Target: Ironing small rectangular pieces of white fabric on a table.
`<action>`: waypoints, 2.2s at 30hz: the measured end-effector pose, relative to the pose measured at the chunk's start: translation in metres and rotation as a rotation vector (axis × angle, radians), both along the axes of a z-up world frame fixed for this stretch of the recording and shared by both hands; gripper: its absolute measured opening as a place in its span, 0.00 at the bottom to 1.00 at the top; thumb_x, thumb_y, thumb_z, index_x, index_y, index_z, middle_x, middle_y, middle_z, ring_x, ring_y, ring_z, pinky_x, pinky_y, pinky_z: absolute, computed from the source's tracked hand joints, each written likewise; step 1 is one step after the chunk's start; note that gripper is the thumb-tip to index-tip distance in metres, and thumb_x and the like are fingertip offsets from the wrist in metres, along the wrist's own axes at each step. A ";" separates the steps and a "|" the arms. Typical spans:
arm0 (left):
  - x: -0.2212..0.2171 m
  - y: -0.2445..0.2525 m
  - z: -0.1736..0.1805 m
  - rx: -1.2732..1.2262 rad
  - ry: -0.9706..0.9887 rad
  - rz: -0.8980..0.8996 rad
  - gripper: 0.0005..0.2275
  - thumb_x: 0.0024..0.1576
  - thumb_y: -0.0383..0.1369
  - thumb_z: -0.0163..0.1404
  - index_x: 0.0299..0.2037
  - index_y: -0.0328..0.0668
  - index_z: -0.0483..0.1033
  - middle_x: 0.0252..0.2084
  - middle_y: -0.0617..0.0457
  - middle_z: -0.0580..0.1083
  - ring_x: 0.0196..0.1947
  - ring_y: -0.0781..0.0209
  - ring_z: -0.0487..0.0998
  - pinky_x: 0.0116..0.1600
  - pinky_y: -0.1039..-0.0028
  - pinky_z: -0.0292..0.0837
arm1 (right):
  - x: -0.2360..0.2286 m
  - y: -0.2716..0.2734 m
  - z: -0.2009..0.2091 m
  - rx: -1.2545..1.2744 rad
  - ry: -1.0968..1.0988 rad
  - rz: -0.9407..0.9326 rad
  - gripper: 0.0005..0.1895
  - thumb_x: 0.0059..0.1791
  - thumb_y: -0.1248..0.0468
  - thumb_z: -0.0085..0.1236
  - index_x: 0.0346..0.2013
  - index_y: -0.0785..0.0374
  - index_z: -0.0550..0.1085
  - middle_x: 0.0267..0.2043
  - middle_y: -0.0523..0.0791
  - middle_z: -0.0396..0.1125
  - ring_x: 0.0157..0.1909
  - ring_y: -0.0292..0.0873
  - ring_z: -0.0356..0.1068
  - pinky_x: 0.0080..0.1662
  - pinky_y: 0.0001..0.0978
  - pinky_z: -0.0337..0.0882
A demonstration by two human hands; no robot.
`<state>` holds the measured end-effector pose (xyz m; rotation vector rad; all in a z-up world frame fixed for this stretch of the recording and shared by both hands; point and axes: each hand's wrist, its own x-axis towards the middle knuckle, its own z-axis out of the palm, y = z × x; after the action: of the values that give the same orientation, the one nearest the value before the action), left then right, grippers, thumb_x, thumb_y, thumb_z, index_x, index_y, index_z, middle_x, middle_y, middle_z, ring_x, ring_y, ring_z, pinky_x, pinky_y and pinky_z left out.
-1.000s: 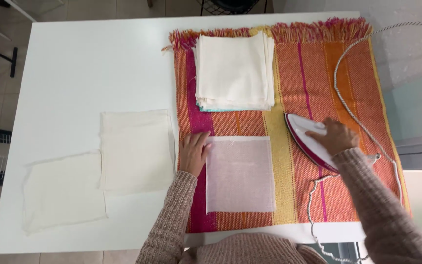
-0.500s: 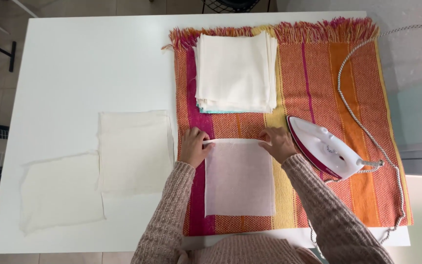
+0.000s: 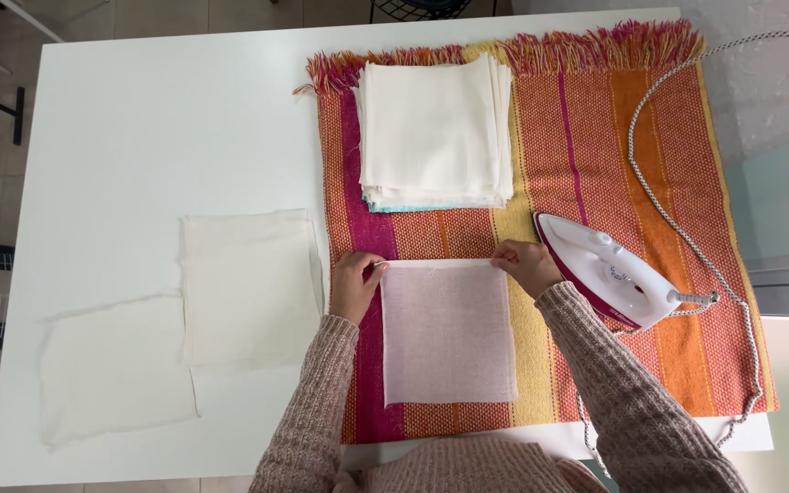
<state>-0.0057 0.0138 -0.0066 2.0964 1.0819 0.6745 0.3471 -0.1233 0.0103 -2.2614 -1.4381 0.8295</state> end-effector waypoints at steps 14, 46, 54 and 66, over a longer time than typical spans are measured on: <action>0.024 -0.005 0.013 0.031 -0.063 0.177 0.12 0.59 0.40 0.56 0.46 0.43 0.75 0.36 0.41 0.77 0.38 0.41 0.78 0.47 0.56 0.73 | -0.010 0.018 -0.004 0.004 -0.189 -0.134 0.16 0.46 0.47 0.67 0.44 0.43 0.76 0.36 0.41 0.77 0.40 0.46 0.78 0.46 0.43 0.77; -0.077 -0.207 0.042 -0.278 0.127 -0.073 0.14 0.59 0.26 0.51 0.53 0.55 0.74 0.47 0.54 0.76 0.45 0.51 0.79 0.50 0.64 0.76 | -0.099 -0.226 -0.007 0.197 -0.082 0.081 0.15 0.46 0.62 0.63 0.47 0.45 0.78 0.37 0.41 0.74 0.40 0.45 0.76 0.42 0.37 0.80; -0.089 -0.200 0.013 -0.131 0.118 -0.018 0.08 0.56 0.26 0.56 0.42 0.54 0.81 0.38 0.60 0.77 0.44 0.59 0.80 0.49 0.69 0.78 | -0.090 -0.228 -0.020 0.271 -0.120 0.027 0.07 0.45 0.53 0.66 0.37 0.43 0.80 0.38 0.37 0.74 0.40 0.43 0.76 0.44 0.35 0.78; -0.078 -0.179 0.044 -0.358 0.182 0.078 0.08 0.59 0.40 0.58 0.35 0.45 0.83 0.32 0.50 0.78 0.38 0.49 0.82 0.42 0.62 0.79 | -0.063 -0.201 -0.021 0.108 0.035 0.053 0.05 0.43 0.60 0.68 0.29 0.57 0.81 0.30 0.46 0.74 0.35 0.49 0.76 0.39 0.40 0.77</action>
<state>-0.0840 -0.1653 0.0379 1.8374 1.2856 0.3001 0.2837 -0.3247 -0.0110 -2.1280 -1.4958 0.7842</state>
